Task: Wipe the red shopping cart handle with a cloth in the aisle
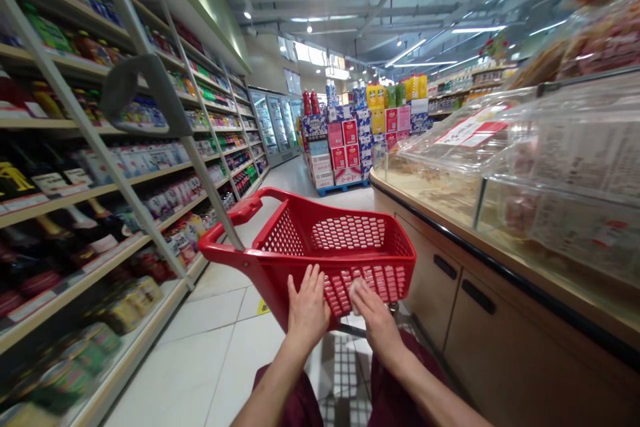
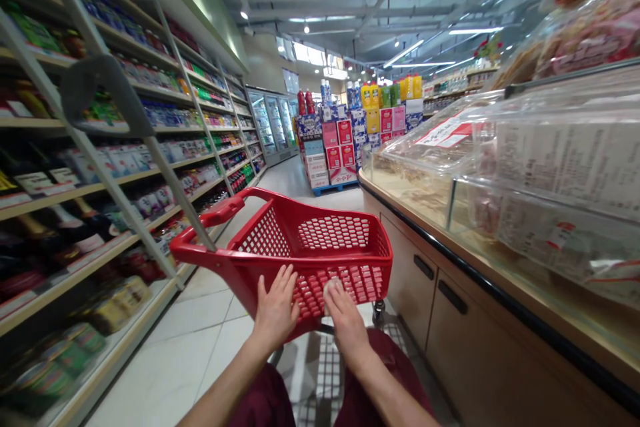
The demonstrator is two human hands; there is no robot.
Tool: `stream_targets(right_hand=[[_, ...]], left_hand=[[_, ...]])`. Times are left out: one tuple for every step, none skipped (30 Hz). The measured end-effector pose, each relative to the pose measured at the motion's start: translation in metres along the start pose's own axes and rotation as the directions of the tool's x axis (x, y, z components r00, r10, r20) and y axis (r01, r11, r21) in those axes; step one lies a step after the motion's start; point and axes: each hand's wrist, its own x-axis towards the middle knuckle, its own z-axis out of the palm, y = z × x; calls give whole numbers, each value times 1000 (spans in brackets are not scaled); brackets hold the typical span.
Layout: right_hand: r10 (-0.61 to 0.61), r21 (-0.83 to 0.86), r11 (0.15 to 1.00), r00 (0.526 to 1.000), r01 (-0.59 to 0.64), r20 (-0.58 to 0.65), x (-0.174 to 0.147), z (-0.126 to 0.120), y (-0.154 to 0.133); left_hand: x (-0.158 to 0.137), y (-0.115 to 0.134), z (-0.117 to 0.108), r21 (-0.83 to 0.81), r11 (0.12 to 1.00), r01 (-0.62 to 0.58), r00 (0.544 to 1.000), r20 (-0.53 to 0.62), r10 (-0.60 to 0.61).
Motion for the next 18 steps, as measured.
stream_targets(right_hand=[[-15,20,1000,1000,16,-20,6,-1,-3],[-29,34,999,999,30,-39,12,-2,-4],[-38,39,998,998,40,-52,16,-2,-5],[-42,35,998,998,44,-51,19,0,-4],[-44,25,999,998,45,-37,18,2,-3],[-46,12,999,999,46,-16,16,5,-2],[-51,1,999,999,51,8,12,8,-1],[-60,-5,998,998,60,28,9,12,-2],[-70,-3,998,997,70,37,8,15,-4],[-78,6,997,996,78,36,9,17,-6],[-85,19,996,996,84,27,14,19,-10],[-89,32,996,996,88,14,20,20,-13],[-89,40,995,996,88,4,26,22,-16],[-85,40,996,996,85,-3,32,25,-18],[-80,34,996,997,80,3,34,28,-18],[-77,25,997,997,77,20,34,32,-18],[-78,18,997,996,77,49,30,37,-17],[-85,15,996,993,84,83,25,41,-17]], left_hand=[[-3,-1,2,0,1000,10,1000,4,-10],[-7,-2,4,2,1000,20,1000,10,-20],[-10,-4,6,5,1000,30,999,17,-30],[-14,-5,7,7,999,38,999,23,-38],[-16,-7,8,7,999,44,999,29,-44],[-19,-9,8,6,999,51,998,33,-51],[-21,-12,8,5,998,58,998,35,-58],[-23,-15,8,7,998,65,997,33,-66],[-24,-19,8,13,997,75,997,29,-75],[-25,-22,8,24,996,86,996,23,-87],[-25,-27,8,35,994,100,995,15,-100],[-26,-31,8,46,992,115,993,5,-116],[-26,-35,8,55,990,132,991,-4,-132],[-27,-38,8,61,987,148,989,-11,-147],[-27,-41,8,64,985,160,987,-16,-160],[-28,-44,7,64,983,169,986,-18,-168],[-29,-46,7,63,983,174,985,-18,-173],[-30,-48,7,59,983,175,984,-18,-174]])
